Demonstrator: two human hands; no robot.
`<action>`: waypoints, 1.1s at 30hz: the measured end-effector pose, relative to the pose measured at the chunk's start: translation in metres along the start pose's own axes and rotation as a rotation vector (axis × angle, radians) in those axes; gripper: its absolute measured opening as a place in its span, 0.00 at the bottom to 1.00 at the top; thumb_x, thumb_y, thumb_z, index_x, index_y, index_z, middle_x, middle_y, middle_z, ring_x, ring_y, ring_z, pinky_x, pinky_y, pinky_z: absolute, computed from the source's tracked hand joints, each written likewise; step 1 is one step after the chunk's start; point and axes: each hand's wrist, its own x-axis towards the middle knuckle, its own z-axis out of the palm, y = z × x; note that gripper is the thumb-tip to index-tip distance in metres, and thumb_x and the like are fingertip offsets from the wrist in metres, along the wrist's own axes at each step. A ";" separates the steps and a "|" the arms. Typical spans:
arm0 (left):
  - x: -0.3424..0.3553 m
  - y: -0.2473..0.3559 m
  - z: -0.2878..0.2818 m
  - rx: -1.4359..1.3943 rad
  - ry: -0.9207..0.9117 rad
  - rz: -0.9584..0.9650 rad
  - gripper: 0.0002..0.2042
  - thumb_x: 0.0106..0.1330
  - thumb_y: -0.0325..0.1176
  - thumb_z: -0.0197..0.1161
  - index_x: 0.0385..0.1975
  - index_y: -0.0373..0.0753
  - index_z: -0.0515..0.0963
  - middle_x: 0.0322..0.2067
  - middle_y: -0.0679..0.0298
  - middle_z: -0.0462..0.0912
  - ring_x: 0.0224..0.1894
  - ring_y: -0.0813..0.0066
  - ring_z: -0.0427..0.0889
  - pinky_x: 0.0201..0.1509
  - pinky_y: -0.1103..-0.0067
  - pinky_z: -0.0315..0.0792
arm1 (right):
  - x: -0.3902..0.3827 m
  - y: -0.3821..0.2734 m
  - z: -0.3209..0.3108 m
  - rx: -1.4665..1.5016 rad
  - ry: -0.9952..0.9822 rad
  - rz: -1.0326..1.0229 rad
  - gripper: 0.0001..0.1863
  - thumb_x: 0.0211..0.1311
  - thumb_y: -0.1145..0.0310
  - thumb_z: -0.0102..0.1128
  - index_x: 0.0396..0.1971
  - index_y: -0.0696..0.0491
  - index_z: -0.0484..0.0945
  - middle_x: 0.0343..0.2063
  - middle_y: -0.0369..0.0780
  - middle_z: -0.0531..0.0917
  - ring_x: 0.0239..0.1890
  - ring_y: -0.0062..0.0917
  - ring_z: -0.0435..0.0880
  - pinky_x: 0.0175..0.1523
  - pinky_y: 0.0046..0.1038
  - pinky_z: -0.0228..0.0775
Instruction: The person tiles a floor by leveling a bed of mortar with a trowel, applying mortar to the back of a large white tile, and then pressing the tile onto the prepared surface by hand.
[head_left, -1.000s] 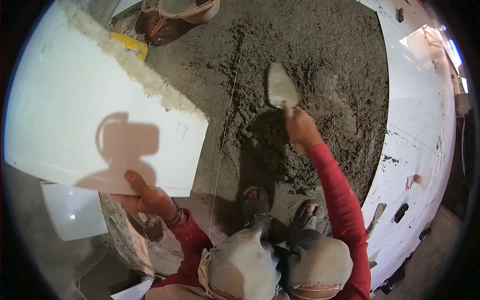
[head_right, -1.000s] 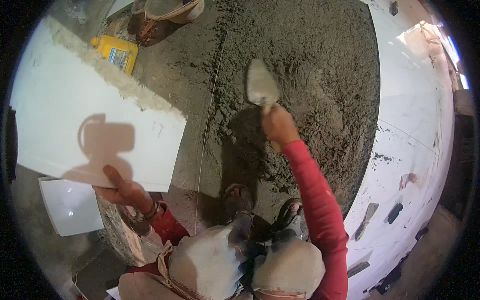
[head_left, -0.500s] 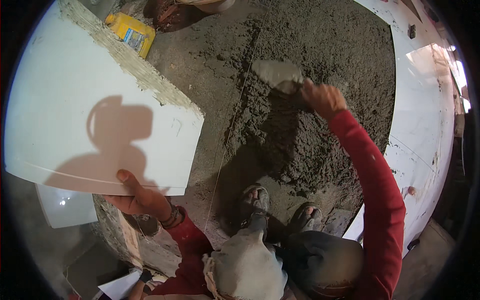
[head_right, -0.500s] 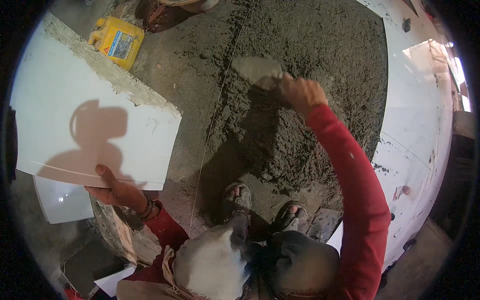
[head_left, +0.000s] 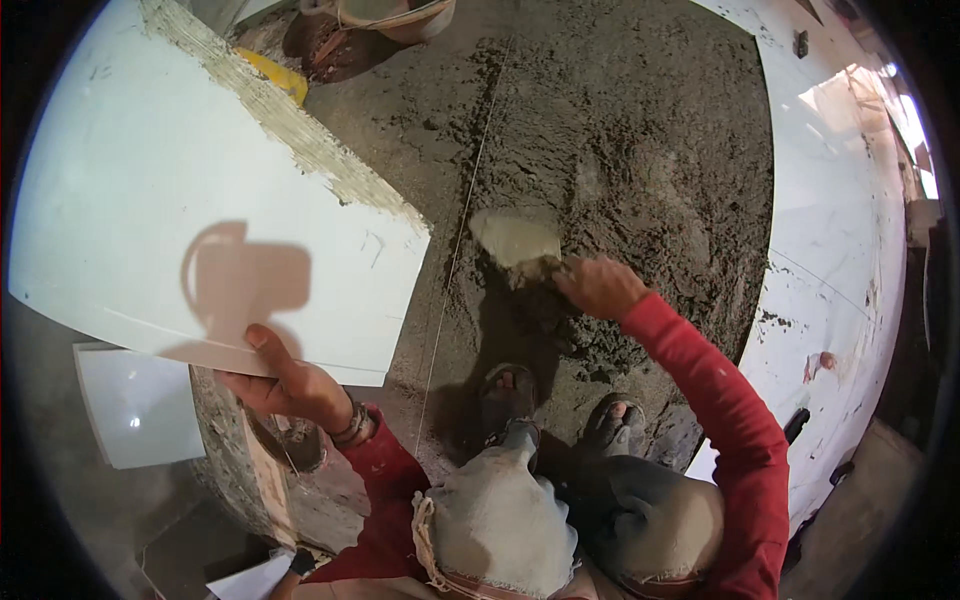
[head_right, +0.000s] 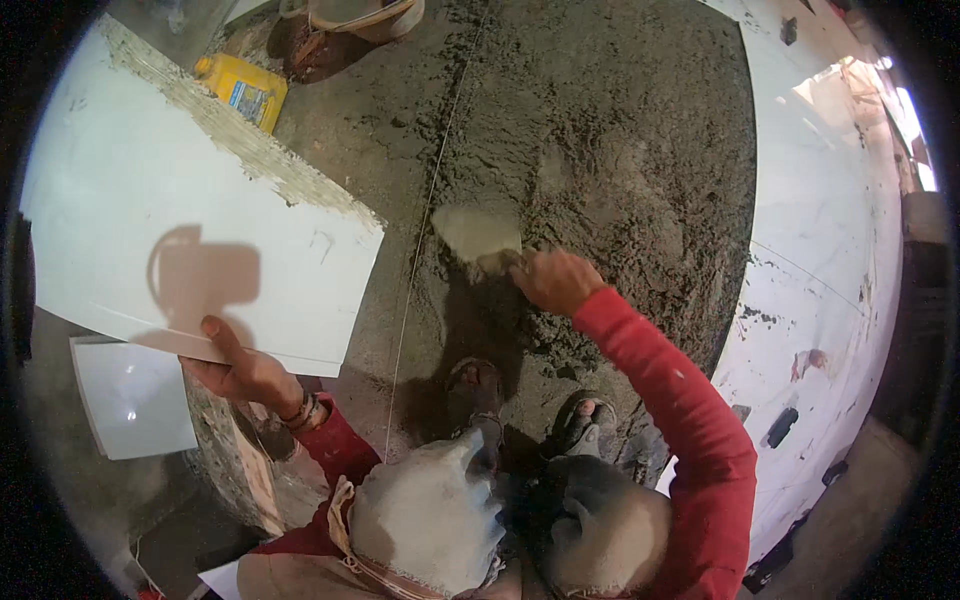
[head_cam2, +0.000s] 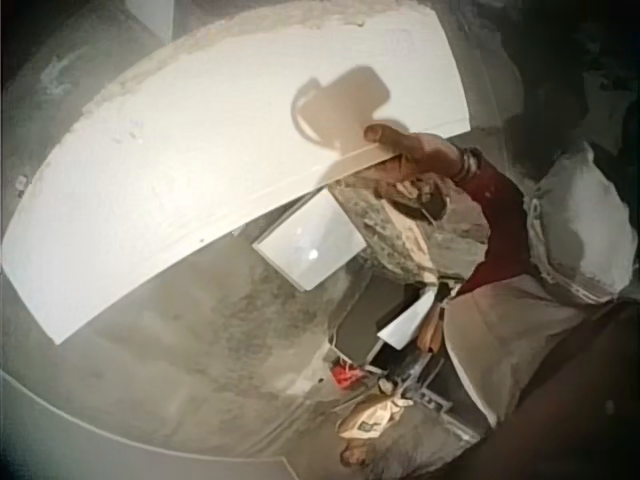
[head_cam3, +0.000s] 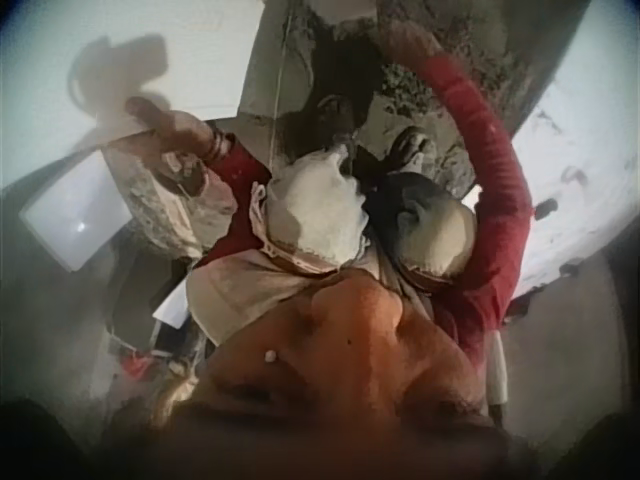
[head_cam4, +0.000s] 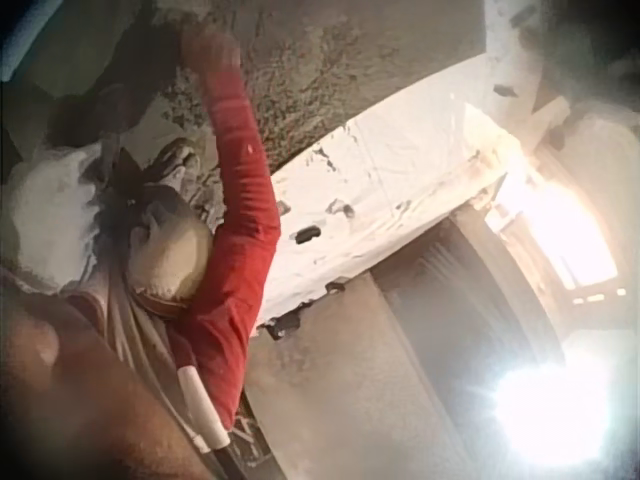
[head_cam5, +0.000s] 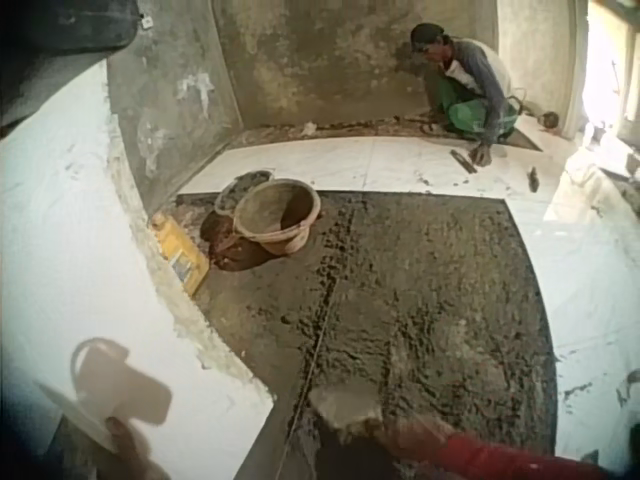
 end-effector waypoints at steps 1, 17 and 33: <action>0.001 0.004 0.001 -0.010 0.001 0.009 0.30 0.69 0.43 0.64 0.59 0.24 0.64 0.48 0.50 0.75 0.48 0.67 0.77 0.50 0.72 0.73 | -0.004 0.003 -0.006 0.053 -0.099 0.098 0.09 0.69 0.68 0.50 0.44 0.55 0.74 0.21 0.35 0.76 0.16 0.18 0.76 0.18 0.23 0.71; -0.001 0.013 -0.030 0.029 -0.037 -0.011 0.29 0.67 0.46 0.65 0.53 0.24 0.67 0.44 0.48 0.76 0.43 0.65 0.79 0.44 0.72 0.75 | -0.037 0.012 0.020 0.280 -0.163 0.172 0.12 0.71 0.71 0.39 0.46 0.58 0.72 0.21 0.39 0.75 0.21 0.26 0.79 0.26 0.39 0.75; -0.029 0.020 -0.016 0.153 0.012 -0.038 0.26 0.66 0.46 0.66 0.50 0.26 0.71 0.43 0.47 0.80 0.41 0.62 0.80 0.42 0.70 0.78 | -0.179 0.000 -0.002 0.192 0.005 1.070 0.16 0.71 0.55 0.48 0.32 0.53 0.71 0.16 0.48 0.81 0.15 0.39 0.83 0.19 0.39 0.75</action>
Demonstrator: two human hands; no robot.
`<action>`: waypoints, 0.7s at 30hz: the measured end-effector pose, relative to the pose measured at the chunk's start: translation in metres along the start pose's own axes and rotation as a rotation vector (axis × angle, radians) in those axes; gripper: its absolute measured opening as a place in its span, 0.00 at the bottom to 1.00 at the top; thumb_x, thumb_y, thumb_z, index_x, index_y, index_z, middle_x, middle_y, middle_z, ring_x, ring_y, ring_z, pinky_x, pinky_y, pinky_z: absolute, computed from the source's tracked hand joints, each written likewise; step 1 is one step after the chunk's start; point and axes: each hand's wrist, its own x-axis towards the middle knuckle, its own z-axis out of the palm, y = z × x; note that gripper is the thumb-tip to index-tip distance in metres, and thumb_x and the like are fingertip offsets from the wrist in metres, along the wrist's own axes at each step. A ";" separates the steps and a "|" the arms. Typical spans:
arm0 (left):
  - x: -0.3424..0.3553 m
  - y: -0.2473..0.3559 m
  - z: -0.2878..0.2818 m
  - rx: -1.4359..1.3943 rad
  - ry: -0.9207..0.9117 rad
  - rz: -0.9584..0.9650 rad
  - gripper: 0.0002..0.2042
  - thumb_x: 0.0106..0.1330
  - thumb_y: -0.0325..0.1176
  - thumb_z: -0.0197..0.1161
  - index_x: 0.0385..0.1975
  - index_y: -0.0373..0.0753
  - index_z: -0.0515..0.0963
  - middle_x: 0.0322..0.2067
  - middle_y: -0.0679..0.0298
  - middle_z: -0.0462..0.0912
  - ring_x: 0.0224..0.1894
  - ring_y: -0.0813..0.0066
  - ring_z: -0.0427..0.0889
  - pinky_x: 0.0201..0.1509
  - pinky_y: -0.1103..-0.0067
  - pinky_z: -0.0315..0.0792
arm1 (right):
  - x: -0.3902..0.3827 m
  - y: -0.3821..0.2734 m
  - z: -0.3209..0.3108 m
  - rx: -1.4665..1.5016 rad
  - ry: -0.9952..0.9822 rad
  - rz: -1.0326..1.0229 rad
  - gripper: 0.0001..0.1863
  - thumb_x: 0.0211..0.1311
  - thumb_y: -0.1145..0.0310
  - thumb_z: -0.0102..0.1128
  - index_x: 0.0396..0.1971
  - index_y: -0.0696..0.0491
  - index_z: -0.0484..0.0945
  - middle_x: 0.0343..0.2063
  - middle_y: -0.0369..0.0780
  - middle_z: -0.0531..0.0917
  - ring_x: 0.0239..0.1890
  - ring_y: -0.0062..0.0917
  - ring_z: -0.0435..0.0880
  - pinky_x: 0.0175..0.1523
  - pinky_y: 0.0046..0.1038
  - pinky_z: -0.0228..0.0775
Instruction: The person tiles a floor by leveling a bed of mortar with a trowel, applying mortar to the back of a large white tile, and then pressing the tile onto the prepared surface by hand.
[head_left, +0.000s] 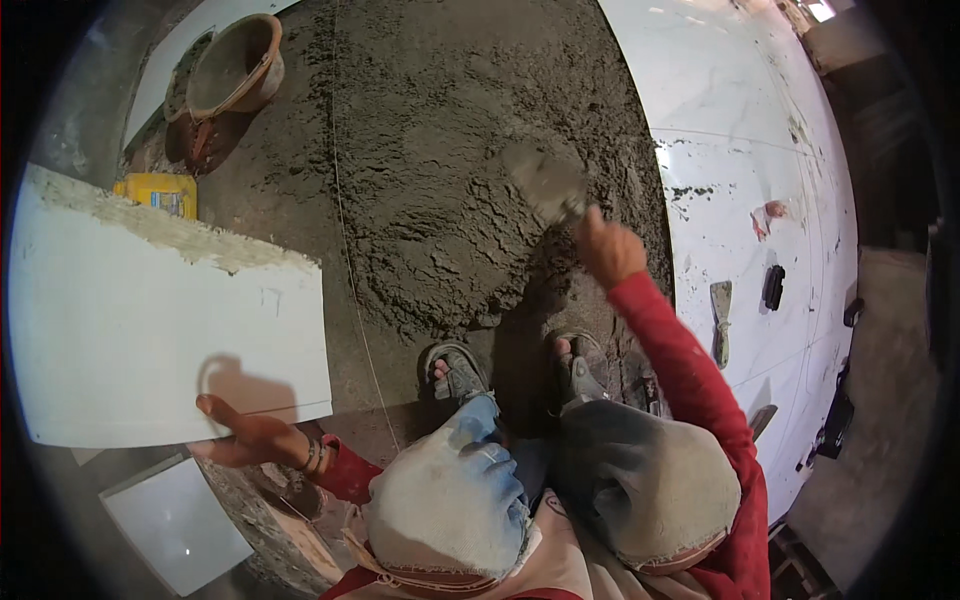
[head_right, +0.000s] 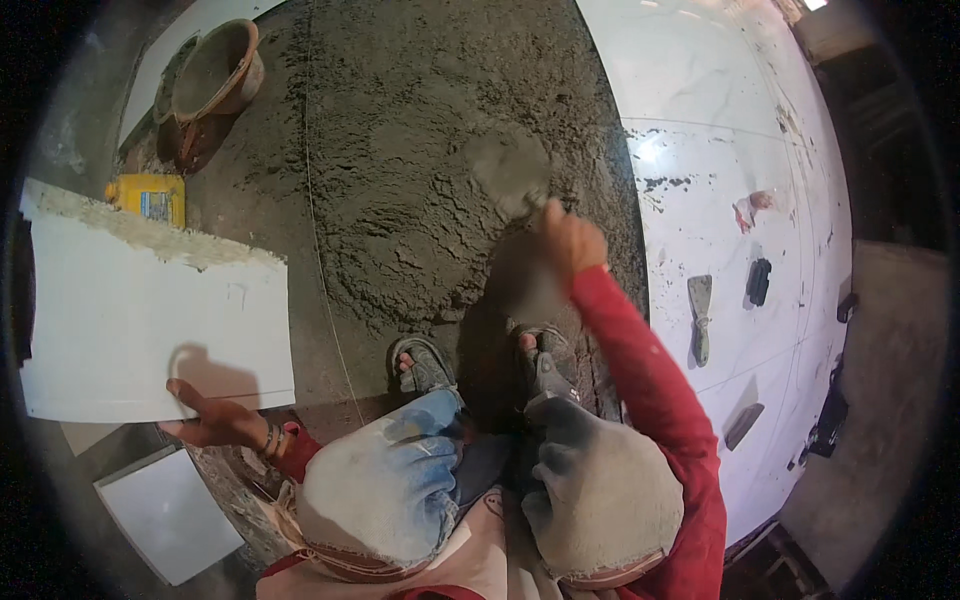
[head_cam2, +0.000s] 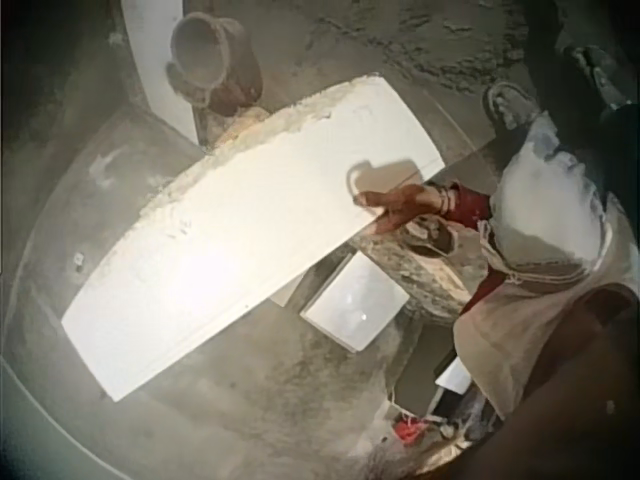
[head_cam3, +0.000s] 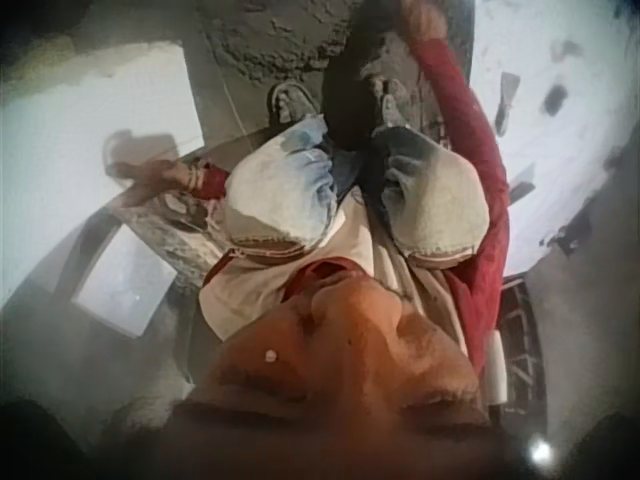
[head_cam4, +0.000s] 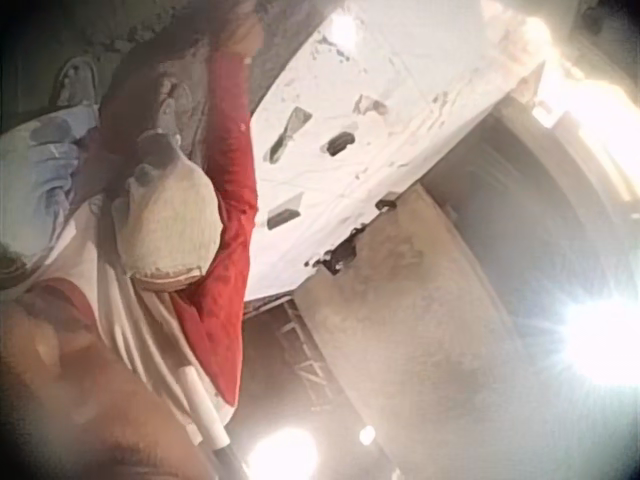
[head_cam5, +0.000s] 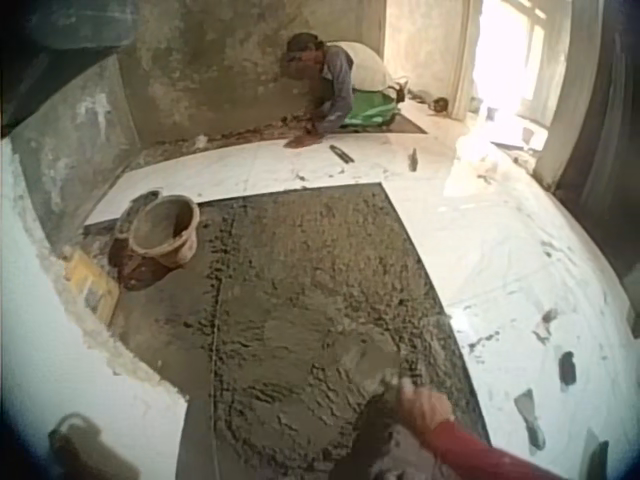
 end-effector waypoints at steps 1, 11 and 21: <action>-0.001 0.002 0.000 -0.009 0.007 -0.003 0.26 0.67 0.44 0.65 0.51 0.26 0.71 0.44 0.47 0.80 0.41 0.62 0.80 0.43 0.70 0.78 | 0.009 0.017 0.002 0.010 0.106 -0.003 0.17 0.72 0.54 0.47 0.32 0.54 0.71 0.15 0.48 0.81 0.15 0.41 0.82 0.18 0.40 0.74; -0.007 0.028 0.011 -0.038 -0.022 0.010 0.21 0.69 0.38 0.63 0.51 0.25 0.72 0.45 0.48 0.79 0.45 0.63 0.78 0.49 0.71 0.74 | -0.080 0.014 -0.001 0.045 -0.090 -0.209 0.16 0.74 0.52 0.46 0.38 0.51 0.69 0.12 0.45 0.77 0.12 0.37 0.78 0.15 0.40 0.70; -0.022 0.030 0.031 -0.028 -0.095 0.139 0.25 0.68 0.39 0.63 0.54 0.23 0.71 0.48 0.44 0.78 0.47 0.59 0.78 0.53 0.68 0.72 | 0.065 0.116 -0.003 0.160 -0.007 0.254 0.23 0.75 0.52 0.44 0.36 0.60 0.73 0.19 0.49 0.81 0.19 0.39 0.81 0.28 0.41 0.77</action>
